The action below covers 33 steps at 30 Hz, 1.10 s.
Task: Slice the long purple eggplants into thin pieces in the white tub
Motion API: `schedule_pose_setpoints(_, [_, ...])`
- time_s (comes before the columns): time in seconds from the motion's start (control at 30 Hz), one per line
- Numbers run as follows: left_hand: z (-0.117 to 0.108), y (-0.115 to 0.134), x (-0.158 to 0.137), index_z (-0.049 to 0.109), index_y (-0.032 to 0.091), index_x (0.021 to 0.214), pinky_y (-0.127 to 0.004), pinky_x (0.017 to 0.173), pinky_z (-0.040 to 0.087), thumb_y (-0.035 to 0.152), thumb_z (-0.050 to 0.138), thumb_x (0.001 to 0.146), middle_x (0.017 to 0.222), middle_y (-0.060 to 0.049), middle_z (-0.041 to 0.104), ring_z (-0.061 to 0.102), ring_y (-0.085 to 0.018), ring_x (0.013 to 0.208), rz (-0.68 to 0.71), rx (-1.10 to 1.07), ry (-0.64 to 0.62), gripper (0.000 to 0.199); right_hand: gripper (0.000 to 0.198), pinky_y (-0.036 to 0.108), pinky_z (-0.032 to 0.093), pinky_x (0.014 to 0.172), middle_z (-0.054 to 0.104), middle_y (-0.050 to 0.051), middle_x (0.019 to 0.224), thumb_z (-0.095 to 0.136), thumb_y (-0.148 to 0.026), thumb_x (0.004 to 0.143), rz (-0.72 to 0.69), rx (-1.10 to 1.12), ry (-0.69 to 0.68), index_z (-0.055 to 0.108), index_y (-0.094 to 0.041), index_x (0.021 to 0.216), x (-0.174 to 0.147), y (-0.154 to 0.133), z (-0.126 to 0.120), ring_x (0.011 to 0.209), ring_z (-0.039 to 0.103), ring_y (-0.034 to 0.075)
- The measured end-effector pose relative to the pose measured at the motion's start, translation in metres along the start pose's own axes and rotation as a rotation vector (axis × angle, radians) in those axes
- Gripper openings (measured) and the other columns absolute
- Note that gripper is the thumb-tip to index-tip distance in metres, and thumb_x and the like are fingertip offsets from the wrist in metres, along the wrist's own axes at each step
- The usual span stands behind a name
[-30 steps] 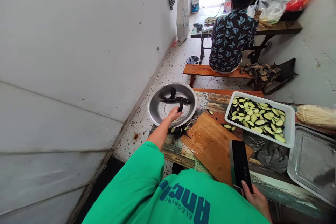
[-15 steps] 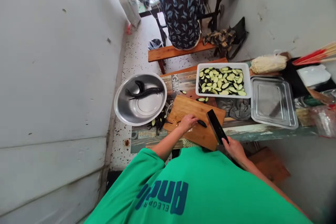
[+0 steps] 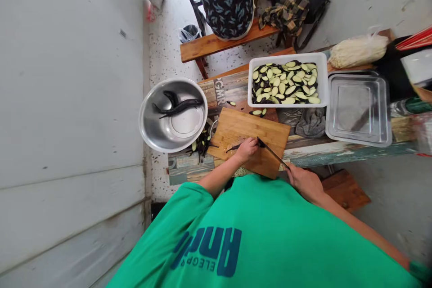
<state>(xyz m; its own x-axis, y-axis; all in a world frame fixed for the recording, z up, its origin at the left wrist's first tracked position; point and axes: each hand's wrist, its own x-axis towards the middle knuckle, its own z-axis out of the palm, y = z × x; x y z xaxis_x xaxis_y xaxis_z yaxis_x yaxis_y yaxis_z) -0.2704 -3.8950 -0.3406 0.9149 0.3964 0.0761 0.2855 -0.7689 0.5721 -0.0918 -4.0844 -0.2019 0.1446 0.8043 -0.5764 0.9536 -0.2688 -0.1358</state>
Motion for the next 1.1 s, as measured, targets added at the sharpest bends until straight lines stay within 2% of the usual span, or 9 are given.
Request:
schedule_pose_setpoints(0.1, [0.005,-0.002,-0.002,0.064,0.015,0.079,-0.035,0.083,0.048,0.027,0.03,0.102,0.099,-0.01,0.064,0.055,-0.019,0.091,0.063,0.076,0.094,0.043,0.04,0.026,0.034,0.054,0.073,0.009,0.09,0.023,-0.039,0.099,0.025,-0.03,-0.068,0.055,-0.018,0.112,-0.002,0.002,-0.003,0.075,0.069,0.02])
schedule_pose_setpoints(0.2, [0.004,-0.001,-0.002,0.063,0.015,0.082,-0.034,0.083,0.049,0.025,0.03,0.102,0.098,-0.009,0.064,0.055,-0.018,0.09,0.103,0.103,0.125,0.04,0.04,0.027,0.036,0.056,0.072,0.01,0.083,0.023,-0.038,0.099,0.038,-0.019,-0.111,0.055,-0.016,0.107,0.013,0.002,-0.001,0.075,0.069,0.022])
schedule_pose_setpoints(0.4, [0.0,0.0,-0.002,0.064,0.015,0.087,-0.034,0.081,0.05,0.024,0.03,0.101,0.097,-0.01,0.064,0.055,-0.018,0.089,0.108,0.115,0.123,0.039,0.04,0.028,0.039,0.06,0.072,0.015,0.093,0.023,-0.038,0.1,0.079,-0.008,-0.032,0.055,-0.014,0.104,0.053,-0.014,0.002,0.084,0.07,0.025])
schedule_pose_setpoints(0.57, [0.006,-0.005,-0.002,0.065,0.014,0.083,-0.033,0.078,0.049,0.024,0.028,0.101,0.096,-0.01,0.064,0.053,-0.019,0.085,0.111,0.116,0.103,0.042,0.038,0.028,0.041,0.059,0.072,0.013,0.086,0.025,-0.039,0.099,0.064,0.007,-0.057,0.054,-0.016,0.102,0.029,-0.016,-0.009,0.079,0.07,0.024])
schedule_pose_setpoints(0.73, [0.007,-0.006,-0.004,0.065,0.014,0.083,-0.034,0.08,0.049,0.025,0.026,0.101,0.098,-0.011,0.063,0.053,-0.02,0.09,0.095,0.076,0.098,0.045,0.037,0.029,0.042,0.059,0.072,0.013,0.085,0.025,-0.038,0.099,0.044,0.003,-0.138,0.052,-0.016,0.111,0.005,-0.007,-0.012,0.077,0.07,0.025])
schedule_pose_setpoints(0.9, [0.005,-0.004,-0.004,0.065,0.015,0.083,-0.036,0.085,0.05,0.025,0.026,0.101,0.097,-0.011,0.062,0.054,-0.02,0.094,0.097,0.052,0.121,0.044,0.038,0.03,0.044,0.062,0.072,0.016,0.089,0.025,-0.038,0.099,0.062,-0.016,-0.116,0.055,-0.014,0.101,0.04,-0.021,-0.006,0.084,0.071,0.026])
schedule_pose_setpoints(1.0, [0.004,-0.001,-0.004,0.065,0.015,0.083,-0.035,0.084,0.05,0.025,0.031,0.101,0.098,-0.01,0.063,0.054,-0.02,0.095,0.1,0.084,0.176,0.04,0.04,0.029,0.044,0.063,0.072,0.015,0.089,0.023,-0.039,0.1,0.107,-0.02,-0.066,0.054,-0.014,0.104,0.065,-0.034,-0.006,0.084,0.071,0.025])
schedule_pose_setpoints(1.1, [0.004,0.0,-0.005,0.065,0.015,0.082,-0.034,0.079,0.05,0.024,0.035,0.1,0.095,-0.009,0.063,0.055,-0.019,0.09,0.084,0.126,0.218,0.036,0.04,0.028,0.043,0.061,0.072,0.014,0.088,0.023,-0.039,0.1,0.106,-0.015,-0.023,0.054,-0.015,0.105,0.065,-0.036,-0.011,0.081,0.07,0.025])
